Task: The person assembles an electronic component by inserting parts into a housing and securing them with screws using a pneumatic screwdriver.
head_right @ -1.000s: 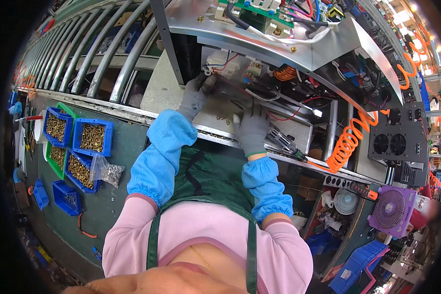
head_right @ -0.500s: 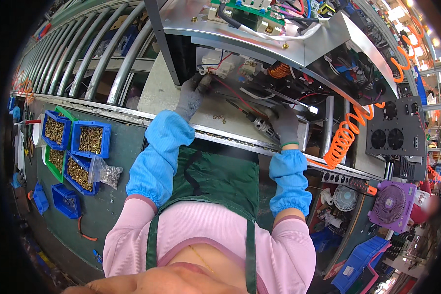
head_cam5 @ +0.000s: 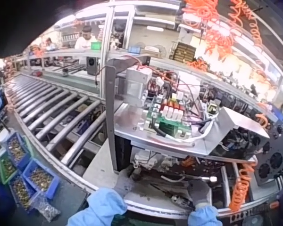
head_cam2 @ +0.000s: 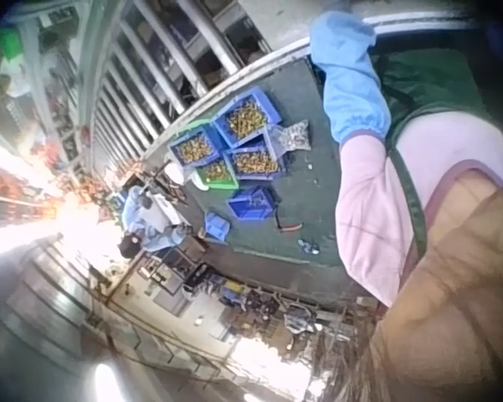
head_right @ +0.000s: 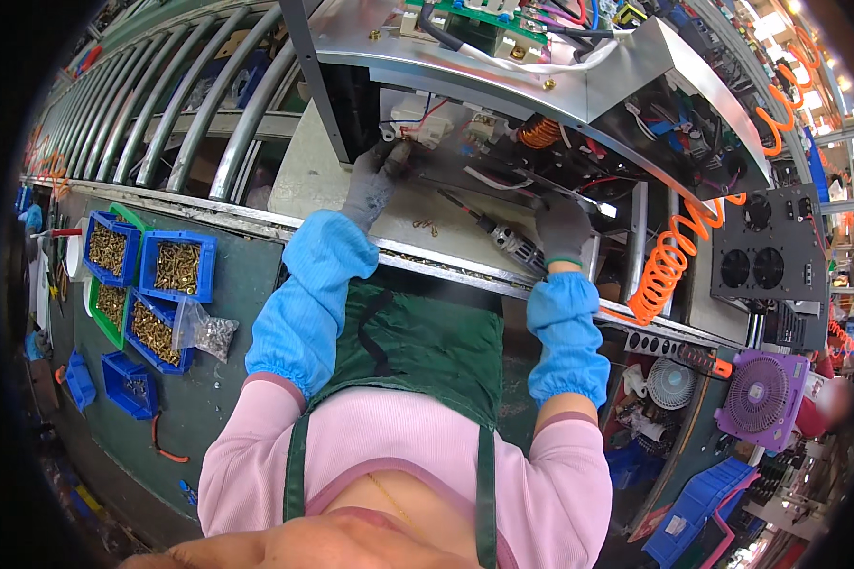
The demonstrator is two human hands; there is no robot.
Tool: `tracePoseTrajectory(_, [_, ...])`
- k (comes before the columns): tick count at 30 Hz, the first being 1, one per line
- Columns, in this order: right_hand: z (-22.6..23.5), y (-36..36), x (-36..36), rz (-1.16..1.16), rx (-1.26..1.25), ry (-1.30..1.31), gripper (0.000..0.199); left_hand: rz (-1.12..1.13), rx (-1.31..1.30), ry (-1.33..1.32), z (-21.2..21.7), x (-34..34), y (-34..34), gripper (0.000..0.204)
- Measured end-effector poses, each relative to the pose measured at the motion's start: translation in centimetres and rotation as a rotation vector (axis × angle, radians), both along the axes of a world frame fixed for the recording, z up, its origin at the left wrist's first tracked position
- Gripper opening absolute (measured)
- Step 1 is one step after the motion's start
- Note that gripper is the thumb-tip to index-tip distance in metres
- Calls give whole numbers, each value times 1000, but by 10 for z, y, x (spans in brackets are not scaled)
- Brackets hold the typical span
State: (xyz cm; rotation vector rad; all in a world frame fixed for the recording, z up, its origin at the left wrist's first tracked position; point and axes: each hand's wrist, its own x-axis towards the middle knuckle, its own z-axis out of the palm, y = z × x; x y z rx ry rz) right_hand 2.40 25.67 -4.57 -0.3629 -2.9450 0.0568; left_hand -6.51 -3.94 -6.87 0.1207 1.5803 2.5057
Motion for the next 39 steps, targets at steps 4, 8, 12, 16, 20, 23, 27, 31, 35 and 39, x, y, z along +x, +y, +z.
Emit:
tracePoseTrajectory(4, [-6, -8, -12, 53, 13, -46, 28, -1, -16, 31, 2, 0, 0, 33])
tracePoseTrajectory(8, [72, -88, -13, 428, -123, -25, 26, 24, -125, 48, 5, 2, -9, 35])
tracePoseTrajectory(12, [101, -167, -33, 704, -188, 205, 19, 15, -157, 69, 9, 5, -12, 37])
tracePoseTrajectory(16, [91, -183, -64, 607, 138, 249, 13, 42, -213, 72, 16, 6, -9, 40])
tracePoseTrajectory(20, [83, -177, -66, 532, 106, 473, 15, -29, -257, 111, 17, 5, -14, 42])
tracePoseTrajectory(23, [83, -185, -68, 541, 141, 497, 17, 21, -96, 114, 3, 3, -12, 41])
tracePoseTrajectory(27, [83, -193, -66, 471, 129, 483, 16, -50, -200, 161, -9, -8, -16, 37])
tracePoseTrajectory(31, [73, -184, -66, 510, 197, 537, 16, -51, -209, 173, -7, -9, -16, 36])
tracePoseTrajectory(35, [80, -193, -67, 428, 222, 428, 18, -41, -249, 194, 1, -6, -17, 37])
tracePoseTrajectory(39, [77, -196, -71, 366, 293, 389, 19, -44, -323, 206, -2, -10, -21, 39])
